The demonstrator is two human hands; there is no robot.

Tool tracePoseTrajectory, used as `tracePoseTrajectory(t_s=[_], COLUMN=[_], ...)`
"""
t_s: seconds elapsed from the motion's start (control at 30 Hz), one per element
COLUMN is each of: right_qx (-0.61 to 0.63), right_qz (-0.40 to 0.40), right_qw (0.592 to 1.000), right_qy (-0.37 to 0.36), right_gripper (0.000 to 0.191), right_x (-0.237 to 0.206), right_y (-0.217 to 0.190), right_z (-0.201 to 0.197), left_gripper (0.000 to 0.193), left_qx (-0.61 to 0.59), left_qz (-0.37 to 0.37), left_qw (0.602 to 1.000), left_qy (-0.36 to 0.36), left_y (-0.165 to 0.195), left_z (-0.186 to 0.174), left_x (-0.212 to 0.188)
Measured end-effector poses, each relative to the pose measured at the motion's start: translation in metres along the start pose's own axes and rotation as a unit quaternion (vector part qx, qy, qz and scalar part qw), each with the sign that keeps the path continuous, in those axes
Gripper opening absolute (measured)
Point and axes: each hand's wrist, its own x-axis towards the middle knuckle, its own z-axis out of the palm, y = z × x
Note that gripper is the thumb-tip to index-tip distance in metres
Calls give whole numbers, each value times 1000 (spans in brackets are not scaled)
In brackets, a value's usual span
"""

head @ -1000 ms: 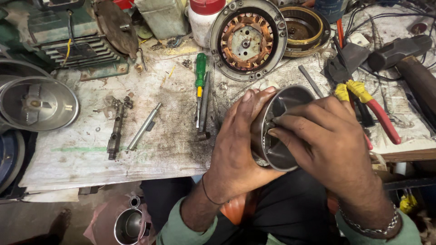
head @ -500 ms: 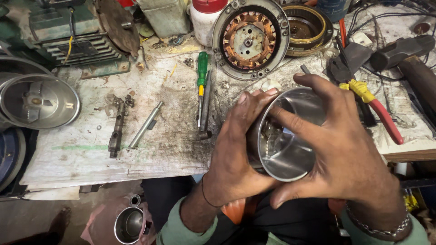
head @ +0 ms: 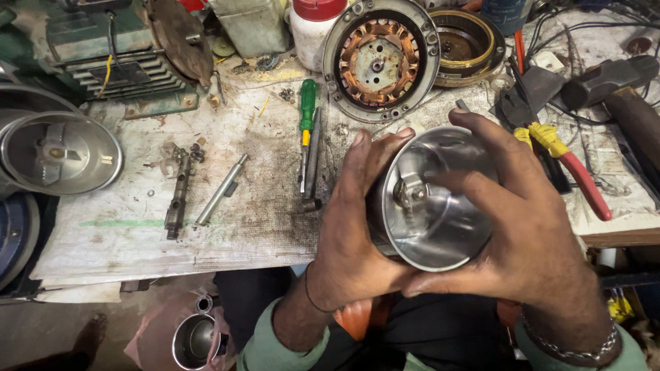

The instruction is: The person assembles a small appliance by inserting a metal blade into a stainless steel jar, securing it with a washer and nut, and attaching a black rubber gasket. They use pliers to tighten the nut and repeatedly check the fit by rotating the blade and inspecting the seal.

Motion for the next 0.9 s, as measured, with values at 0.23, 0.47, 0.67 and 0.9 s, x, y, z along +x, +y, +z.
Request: tracePoseTrajectory(t_s=[0.23, 0.47, 0.67, 0.9], right_qx=[31, -20, 43, -9], right_qz=[31, 21, 31, 34], right_qw=[999, 1000, 998, 999], right_qy=[17, -11, 17, -4], right_gripper=[100, 113, 95, 110], right_x=[-3, -4, -6, -2], right_y=[-2, 1, 1, -3], right_z=[2, 2, 4, 3], left_gripper=[143, 142, 141, 139], left_qx=[-1, 8, 5, 17], left_qz=[-17, -12, -24, -9], left_qw=[1000, 1000, 1000, 1000], left_qy=[2, -3, -4, -11], left_y=[-1, -2, 0, -1], left_z=[0, -1, -2, -4], left_x=[-1, 1, -1, 0])
